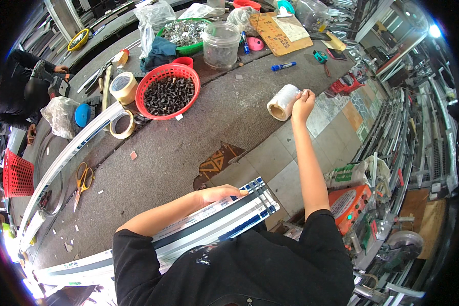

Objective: The person handles long aluminum window frame profiles on a workbench, aligns them, and inserts small plastic or metal components into the profile channels. The person also picks up a roll of tape and places it on the table while continuing to position and adjust the frame pieces.

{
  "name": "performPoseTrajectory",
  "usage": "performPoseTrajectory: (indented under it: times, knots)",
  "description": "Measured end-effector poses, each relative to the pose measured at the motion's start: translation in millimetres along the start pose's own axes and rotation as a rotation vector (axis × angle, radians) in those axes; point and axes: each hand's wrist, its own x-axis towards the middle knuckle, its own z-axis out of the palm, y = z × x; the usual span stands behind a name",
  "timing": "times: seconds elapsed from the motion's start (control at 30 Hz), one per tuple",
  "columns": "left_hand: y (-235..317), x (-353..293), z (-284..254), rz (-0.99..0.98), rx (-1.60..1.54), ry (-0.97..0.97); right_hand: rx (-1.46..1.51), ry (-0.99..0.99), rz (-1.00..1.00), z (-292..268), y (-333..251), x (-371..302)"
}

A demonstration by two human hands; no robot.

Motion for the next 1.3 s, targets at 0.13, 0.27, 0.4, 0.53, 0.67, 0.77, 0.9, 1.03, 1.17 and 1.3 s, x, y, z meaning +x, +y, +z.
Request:
performPoseTrajectory:
  times: [0.13, 0.27, 0.4, 0.53, 0.67, 0.77, 0.9, 1.03, 1.17, 1.3]
  knots:
    - [-0.6, -0.3, 1.3, 0.003, -0.020, 0.005, -0.043, -0.244, -0.073, -6.8, -15.4, 14.8]
    - [2.9, -2.5, 4.4, 0.001, 0.002, -0.007, -0.517, -0.649, -0.352, -23.5, -54.9, 30.6]
    - [10.4, -7.3, 11.5, -0.030, 0.048, 0.034, -0.786, -0.972, -0.484, -23.0, -86.1, 46.4]
    - [15.6, -14.7, 23.1, -0.071, 0.046, 0.109, -0.426, -1.426, -0.231, -5.0, -86.9, 59.9]
    - [18.6, -17.7, 29.9, -0.065, 0.106, 0.203, -0.683, -1.483, -0.429, 11.8, -74.8, 64.4]
    - [18.2, -15.8, 28.0, -0.077, 0.054, 0.073, -0.829, -1.431, -0.305, 24.0, -69.5, 64.8]
    - [11.1, -10.8, 22.2, -0.056, 0.029, 0.051, -0.716, -1.360, -0.165, 24.4, -63.2, 63.7]
    - [5.2, -5.4, 17.4, -0.030, 0.042, 0.059, -0.156, -1.101, 0.131, 13.5, -50.7, 60.4]
    - [3.8, -2.9, 14.6, -0.057, 0.013, 0.045, 0.227, -0.740, 0.331, 15.4, -42.6, 63.8]
    - [1.4, -4.1, 14.0, -0.057, -0.080, 0.023, 0.404, -0.912, 0.321, 1.2, -44.0, 76.8]
